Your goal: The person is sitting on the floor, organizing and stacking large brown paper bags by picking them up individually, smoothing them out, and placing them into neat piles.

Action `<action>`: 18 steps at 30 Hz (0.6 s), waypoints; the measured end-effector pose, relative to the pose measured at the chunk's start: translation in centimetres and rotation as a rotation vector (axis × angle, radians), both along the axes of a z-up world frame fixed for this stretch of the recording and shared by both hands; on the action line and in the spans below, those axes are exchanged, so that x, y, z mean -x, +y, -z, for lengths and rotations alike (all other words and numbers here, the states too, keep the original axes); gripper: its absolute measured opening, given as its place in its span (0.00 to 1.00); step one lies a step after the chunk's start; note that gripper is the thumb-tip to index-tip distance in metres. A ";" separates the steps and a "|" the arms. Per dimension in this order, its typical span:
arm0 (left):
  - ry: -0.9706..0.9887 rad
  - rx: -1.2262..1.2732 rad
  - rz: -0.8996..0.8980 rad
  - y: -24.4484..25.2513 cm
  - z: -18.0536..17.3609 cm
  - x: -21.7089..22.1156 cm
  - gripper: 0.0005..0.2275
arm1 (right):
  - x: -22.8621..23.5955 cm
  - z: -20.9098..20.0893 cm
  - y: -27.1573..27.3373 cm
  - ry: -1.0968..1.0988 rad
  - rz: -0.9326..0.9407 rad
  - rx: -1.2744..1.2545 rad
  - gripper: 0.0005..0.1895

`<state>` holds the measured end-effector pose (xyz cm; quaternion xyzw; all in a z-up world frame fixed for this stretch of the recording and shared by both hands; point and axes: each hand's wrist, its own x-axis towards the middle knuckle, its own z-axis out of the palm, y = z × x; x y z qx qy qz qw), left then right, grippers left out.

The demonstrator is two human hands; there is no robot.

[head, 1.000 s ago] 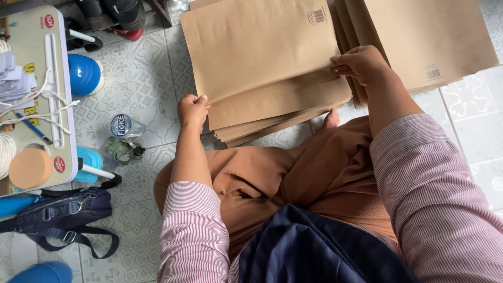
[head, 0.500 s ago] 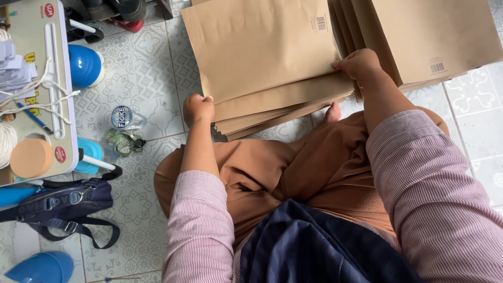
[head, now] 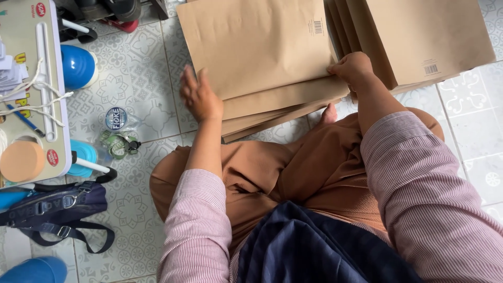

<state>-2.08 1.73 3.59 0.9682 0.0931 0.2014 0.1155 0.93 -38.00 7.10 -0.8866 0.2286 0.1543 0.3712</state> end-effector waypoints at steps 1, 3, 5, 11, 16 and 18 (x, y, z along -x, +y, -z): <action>-0.001 0.001 0.004 -0.5 1.7 -1.1 0.25 | -0.1 0.2 -0.1 -0.001 0.004 0.001 0.12; -0.269 0.199 0.630 -1.4 5.1 -3.5 0.15 | -0.3 0.4 -0.4 -0.011 -0.039 -0.002 0.12; -0.104 0.220 0.656 -4.3 4.1 -3.5 0.11 | -1.4 4.2 -1.7 -0.069 0.002 0.007 0.10; 0.229 0.158 0.375 -12.5 -0.8 -2.0 0.14 | -1.7 5.4 -2.2 -0.133 0.067 -0.025 0.09; 0.645 0.068 0.174 -16.1 -5.2 -1.4 0.31 | -1.8 4.2 -2.3 -0.046 0.137 -0.095 0.08; 0.736 0.011 0.141 -16.4 -5.7 -1.2 0.30 | -1.8 4.5 -2.5 -0.039 0.143 -0.097 0.11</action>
